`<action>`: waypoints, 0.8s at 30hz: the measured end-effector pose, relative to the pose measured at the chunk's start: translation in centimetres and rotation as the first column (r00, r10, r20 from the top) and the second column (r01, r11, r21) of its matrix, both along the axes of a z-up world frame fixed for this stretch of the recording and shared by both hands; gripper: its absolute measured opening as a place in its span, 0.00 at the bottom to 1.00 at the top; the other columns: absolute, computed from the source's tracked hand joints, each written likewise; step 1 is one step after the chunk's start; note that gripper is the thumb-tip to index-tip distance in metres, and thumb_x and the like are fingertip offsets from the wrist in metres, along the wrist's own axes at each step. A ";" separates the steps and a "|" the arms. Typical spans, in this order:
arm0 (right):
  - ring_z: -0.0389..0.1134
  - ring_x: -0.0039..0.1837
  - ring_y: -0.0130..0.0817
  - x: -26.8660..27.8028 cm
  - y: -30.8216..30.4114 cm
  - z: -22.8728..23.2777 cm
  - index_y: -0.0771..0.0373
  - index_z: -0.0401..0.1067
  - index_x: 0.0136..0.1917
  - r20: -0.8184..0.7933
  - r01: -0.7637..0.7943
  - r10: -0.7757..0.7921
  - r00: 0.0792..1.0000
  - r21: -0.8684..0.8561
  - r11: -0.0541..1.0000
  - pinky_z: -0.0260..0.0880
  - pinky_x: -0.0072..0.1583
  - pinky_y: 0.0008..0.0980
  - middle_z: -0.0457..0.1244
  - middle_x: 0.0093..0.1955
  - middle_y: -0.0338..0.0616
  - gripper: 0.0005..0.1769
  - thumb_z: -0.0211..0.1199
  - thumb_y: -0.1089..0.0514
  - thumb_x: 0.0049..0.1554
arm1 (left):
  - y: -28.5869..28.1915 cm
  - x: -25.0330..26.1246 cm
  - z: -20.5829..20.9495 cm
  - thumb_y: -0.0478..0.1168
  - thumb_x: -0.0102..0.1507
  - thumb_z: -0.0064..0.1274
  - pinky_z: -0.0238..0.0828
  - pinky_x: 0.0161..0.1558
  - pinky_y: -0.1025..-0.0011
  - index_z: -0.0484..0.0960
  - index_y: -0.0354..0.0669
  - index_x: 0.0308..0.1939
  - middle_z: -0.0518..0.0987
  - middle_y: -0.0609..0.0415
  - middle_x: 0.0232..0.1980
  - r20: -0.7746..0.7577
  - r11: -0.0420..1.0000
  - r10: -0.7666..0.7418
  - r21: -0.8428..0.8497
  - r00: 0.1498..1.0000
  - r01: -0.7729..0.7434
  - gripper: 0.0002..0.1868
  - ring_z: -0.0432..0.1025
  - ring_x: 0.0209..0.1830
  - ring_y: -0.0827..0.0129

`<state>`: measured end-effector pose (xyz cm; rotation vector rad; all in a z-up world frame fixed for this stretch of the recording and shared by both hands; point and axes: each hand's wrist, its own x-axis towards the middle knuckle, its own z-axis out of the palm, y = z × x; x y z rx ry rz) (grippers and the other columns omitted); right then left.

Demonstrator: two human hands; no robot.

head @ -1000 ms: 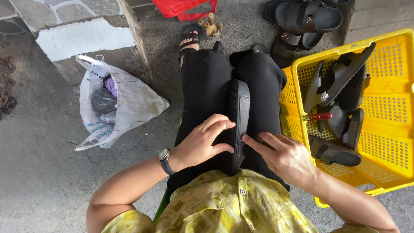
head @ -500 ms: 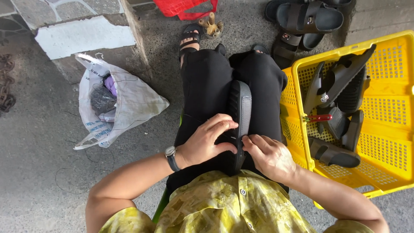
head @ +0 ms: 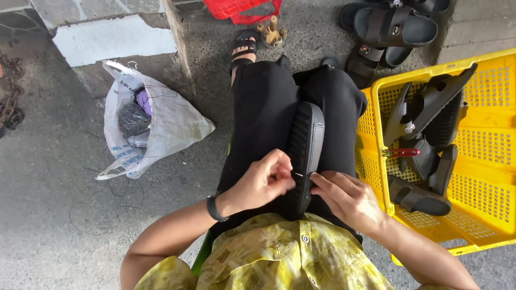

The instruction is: Hand-sewing the sole of a black shoe using a needle and thread while sitting on the ground.

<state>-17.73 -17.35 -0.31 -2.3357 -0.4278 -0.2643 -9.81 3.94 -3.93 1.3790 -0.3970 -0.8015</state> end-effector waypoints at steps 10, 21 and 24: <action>0.59 0.29 0.20 -2.2 -5.4 2.8 0.54 0.65 0.65 -0.232 -0.051 -0.096 0.968 -0.555 0.830 0.65 0.24 0.20 0.61 0.51 0.39 0.30 0.60 0.62 0.47 | -1.1 1.4 4.4 0.28 0.55 0.53 0.68 0.40 0.76 0.68 0.37 0.44 0.67 0.53 0.44 0.402 0.989 -0.058 0.145 0.914 -0.001 0.15 0.65 0.35 0.70; 0.67 0.32 0.32 0.5 -1.5 1.9 0.52 0.71 0.61 -0.117 -0.073 0.053 0.992 -0.174 0.982 0.70 0.34 0.25 0.61 0.38 0.36 0.22 0.46 0.63 0.56 | 0.4 1.4 3.5 0.38 0.58 0.58 0.68 0.56 0.58 0.70 0.31 0.57 0.69 0.39 0.57 0.715 0.965 -0.203 0.262 0.668 0.012 0.26 0.68 0.57 0.48; 0.67 0.32 0.34 0.6 -1.7 2.2 0.53 0.71 0.61 -0.142 -0.082 0.060 0.988 -0.155 0.985 0.71 0.33 0.28 0.62 0.37 0.37 0.22 0.46 0.63 0.56 | 0.1 1.6 2.2 0.44 0.56 0.61 0.70 0.55 0.61 0.72 0.33 0.54 0.70 0.44 0.53 0.703 0.970 -0.192 0.243 0.685 0.022 0.27 0.70 0.55 0.52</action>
